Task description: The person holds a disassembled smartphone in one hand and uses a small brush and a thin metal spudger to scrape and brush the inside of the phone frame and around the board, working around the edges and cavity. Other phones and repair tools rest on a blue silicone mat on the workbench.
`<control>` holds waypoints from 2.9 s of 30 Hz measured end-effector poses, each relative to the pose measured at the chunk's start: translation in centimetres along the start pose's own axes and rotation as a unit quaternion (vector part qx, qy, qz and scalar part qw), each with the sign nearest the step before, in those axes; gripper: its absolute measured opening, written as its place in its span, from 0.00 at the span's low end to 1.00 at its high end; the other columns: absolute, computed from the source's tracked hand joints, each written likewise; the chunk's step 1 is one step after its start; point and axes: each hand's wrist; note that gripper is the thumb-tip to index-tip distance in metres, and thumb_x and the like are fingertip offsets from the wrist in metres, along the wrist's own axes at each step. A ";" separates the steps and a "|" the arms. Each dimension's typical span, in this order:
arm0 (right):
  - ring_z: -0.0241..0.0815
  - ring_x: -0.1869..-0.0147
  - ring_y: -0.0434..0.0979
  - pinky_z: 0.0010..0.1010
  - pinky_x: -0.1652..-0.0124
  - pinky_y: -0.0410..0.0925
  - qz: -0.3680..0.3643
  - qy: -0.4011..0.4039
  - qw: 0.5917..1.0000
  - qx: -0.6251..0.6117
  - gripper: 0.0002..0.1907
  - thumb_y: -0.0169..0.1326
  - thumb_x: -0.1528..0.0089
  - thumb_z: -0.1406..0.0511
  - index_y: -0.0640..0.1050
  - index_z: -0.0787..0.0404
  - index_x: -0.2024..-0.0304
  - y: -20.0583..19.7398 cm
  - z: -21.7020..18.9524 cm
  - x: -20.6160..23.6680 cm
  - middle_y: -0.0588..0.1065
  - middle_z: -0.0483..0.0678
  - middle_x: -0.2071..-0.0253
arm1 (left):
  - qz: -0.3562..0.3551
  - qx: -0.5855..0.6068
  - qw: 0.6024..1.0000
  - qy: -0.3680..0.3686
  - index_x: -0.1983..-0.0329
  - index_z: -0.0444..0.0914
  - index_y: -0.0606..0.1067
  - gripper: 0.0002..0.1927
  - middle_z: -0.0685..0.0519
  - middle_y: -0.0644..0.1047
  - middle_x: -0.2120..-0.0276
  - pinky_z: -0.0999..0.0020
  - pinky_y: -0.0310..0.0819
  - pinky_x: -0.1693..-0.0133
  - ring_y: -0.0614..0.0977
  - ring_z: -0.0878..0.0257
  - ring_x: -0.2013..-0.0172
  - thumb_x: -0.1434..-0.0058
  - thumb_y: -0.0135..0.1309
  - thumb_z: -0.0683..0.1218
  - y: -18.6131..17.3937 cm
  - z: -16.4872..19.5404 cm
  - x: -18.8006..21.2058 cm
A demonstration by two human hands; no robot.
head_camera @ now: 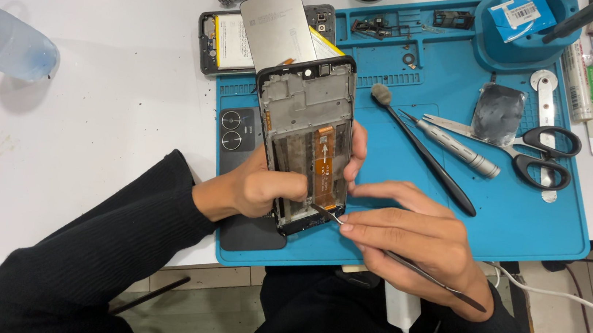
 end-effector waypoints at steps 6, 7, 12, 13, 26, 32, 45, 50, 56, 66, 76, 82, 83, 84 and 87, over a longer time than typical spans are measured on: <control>0.54 0.45 0.85 0.40 0.49 0.79 0.000 0.025 0.999 -0.026 0.19 0.63 0.48 0.76 0.82 0.65 0.53 -0.1 0.5 0.9 0.83 0.50 0.57 | -0.004 0.001 1.000 -0.001 0.41 0.33 0.69 0.28 0.51 0.73 0.57 0.69 0.75 0.46 0.76 0.64 0.52 0.47 0.48 0.41 0.2 0.0 -0.2; 0.54 0.46 0.85 0.41 0.49 0.79 -0.001 0.027 0.999 -0.025 0.19 0.63 0.48 0.76 0.82 0.64 0.53 -0.2 0.5 1.0 0.83 0.50 0.57 | -0.006 0.005 1.000 -0.002 0.40 0.32 0.69 0.27 0.51 0.73 0.56 0.69 0.75 0.47 0.76 0.64 0.52 0.46 0.48 0.41 0.3 0.0 -0.2; 0.52 0.47 0.86 0.41 0.47 0.76 0.012 0.023 0.998 -0.048 0.16 0.63 0.46 0.76 0.82 0.63 0.55 -0.2 0.7 1.0 0.83 0.49 0.57 | -0.011 -0.001 1.000 0.004 0.40 0.32 0.68 0.27 0.50 0.73 0.55 0.69 0.75 0.47 0.76 0.64 0.51 0.46 0.48 0.40 0.2 0.0 -0.1; 0.53 0.47 0.86 0.41 0.47 0.76 0.013 0.026 0.998 -0.053 0.15 0.63 0.45 0.76 0.82 0.63 0.55 -0.2 0.6 0.9 0.83 0.49 0.57 | -0.014 -0.001 1.000 0.008 0.39 0.33 0.68 0.28 0.51 0.73 0.54 0.69 0.75 0.46 0.76 0.65 0.50 0.46 0.47 0.40 0.2 0.0 -0.1; 0.52 0.49 0.86 0.40 0.49 0.76 0.020 0.010 0.999 -0.031 0.17 0.63 0.47 0.77 0.83 0.65 0.56 0.2 0.5 0.7 0.82 0.49 0.58 | 0.004 -0.013 1.000 0.013 0.39 0.33 0.68 0.29 0.51 0.73 0.54 0.67 0.76 0.44 0.76 0.64 0.50 0.47 0.45 0.40 0.3 -0.6 -0.1; 0.52 0.49 0.86 0.41 0.48 0.76 0.016 0.013 0.999 -0.045 0.16 0.63 0.47 0.77 0.82 0.65 0.56 0.0 0.6 0.8 0.83 0.49 0.58 | 0.005 -0.009 1.000 0.008 0.39 0.32 0.69 0.28 0.51 0.72 0.52 0.67 0.76 0.45 0.76 0.64 0.50 0.47 0.46 0.40 0.3 -0.4 0.0; 0.54 0.50 0.86 0.39 0.50 0.78 0.018 0.008 0.999 -0.043 0.16 0.62 0.48 0.77 0.83 0.66 0.57 0.0 0.5 0.6 0.83 0.50 0.59 | 0.002 0.002 1.000 -0.006 0.40 0.32 0.69 0.30 0.50 0.73 0.54 0.66 0.76 0.42 0.76 0.64 0.50 0.49 0.45 0.41 0.4 -0.3 0.0; 0.55 0.49 0.86 0.39 0.50 0.80 0.013 0.013 0.998 -0.055 0.15 0.62 0.48 0.77 0.83 0.66 0.58 -0.3 0.6 0.8 0.83 0.50 0.60 | -0.001 0.000 1.000 -0.009 0.40 0.32 0.69 0.30 0.50 0.73 0.53 0.67 0.76 0.44 0.76 0.64 0.50 0.50 0.45 0.40 0.4 0.0 -0.1; 0.54 0.50 0.86 0.42 0.47 0.79 0.011 -0.002 0.998 -0.069 0.16 0.62 0.48 0.76 0.82 0.66 0.57 -0.3 0.6 0.7 0.83 0.51 0.59 | -0.001 -0.005 1.000 -0.006 0.41 0.32 0.70 0.30 0.50 0.74 0.54 0.66 0.76 0.43 0.77 0.64 0.51 0.50 0.45 0.41 0.5 0.1 -0.1; 0.54 0.49 0.86 0.39 0.49 0.80 0.011 0.011 0.998 -0.057 0.15 0.61 0.49 0.77 0.82 0.65 0.58 -0.4 0.7 0.8 0.83 0.50 0.60 | -0.006 -0.007 1.000 -0.007 0.41 0.32 0.69 0.30 0.50 0.74 0.55 0.66 0.77 0.44 0.77 0.64 0.51 0.51 0.45 0.41 0.5 0.0 -0.1; 0.55 0.49 0.86 0.40 0.50 0.80 0.012 0.019 0.998 -0.056 0.15 0.61 0.48 0.76 0.82 0.66 0.58 -0.4 0.5 0.8 0.82 0.51 0.61 | 0.001 -0.005 1.000 -0.022 0.41 0.32 0.69 0.30 0.50 0.74 0.52 0.65 0.78 0.45 0.77 0.63 0.49 0.51 0.45 0.41 0.6 0.0 -0.3; 0.54 0.50 0.86 0.42 0.47 0.79 0.001 0.000 0.997 -0.080 0.16 0.61 0.48 0.76 0.82 0.66 0.57 -0.4 0.6 0.9 0.83 0.52 0.59 | -0.006 -0.006 1.000 -0.017 0.42 0.32 0.70 0.29 0.50 0.74 0.55 0.66 0.77 0.44 0.77 0.63 0.51 0.50 0.45 0.41 0.7 0.0 -0.1; 0.54 0.50 0.86 0.41 0.48 0.79 0.006 0.005 0.998 -0.068 0.16 0.61 0.48 0.76 0.82 0.66 0.57 -0.2 0.6 0.9 0.83 0.52 0.60 | -0.004 -0.005 1.000 -0.017 0.42 0.32 0.69 0.29 0.50 0.74 0.55 0.65 0.77 0.44 0.77 0.63 0.51 0.50 0.45 0.41 0.7 0.0 -0.1; 0.55 0.50 0.86 0.40 0.50 0.80 0.010 0.011 0.998 -0.055 0.15 0.61 0.48 0.76 0.83 0.66 0.58 -0.1 0.6 0.9 0.83 0.51 0.60 | -0.003 -0.003 1.000 -0.019 0.42 0.32 0.69 0.29 0.50 0.73 0.54 0.65 0.77 0.43 0.77 0.63 0.51 0.50 0.45 0.41 0.7 0.0 -0.2; 0.56 0.49 0.86 0.39 0.51 0.80 0.006 0.022 0.998 -0.052 0.14 0.61 0.49 0.76 0.83 0.66 0.59 -0.2 0.7 1.1 0.83 0.51 0.61 | -0.005 -0.002 1.000 -0.019 0.41 0.32 0.69 0.29 0.50 0.73 0.54 0.65 0.77 0.43 0.77 0.63 0.51 0.50 0.45 0.41 0.7 0.0 -0.2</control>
Point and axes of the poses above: each hand's wrist, its own x-axis away from the middle knuckle, its own y-axis out of the palm, z = x × y
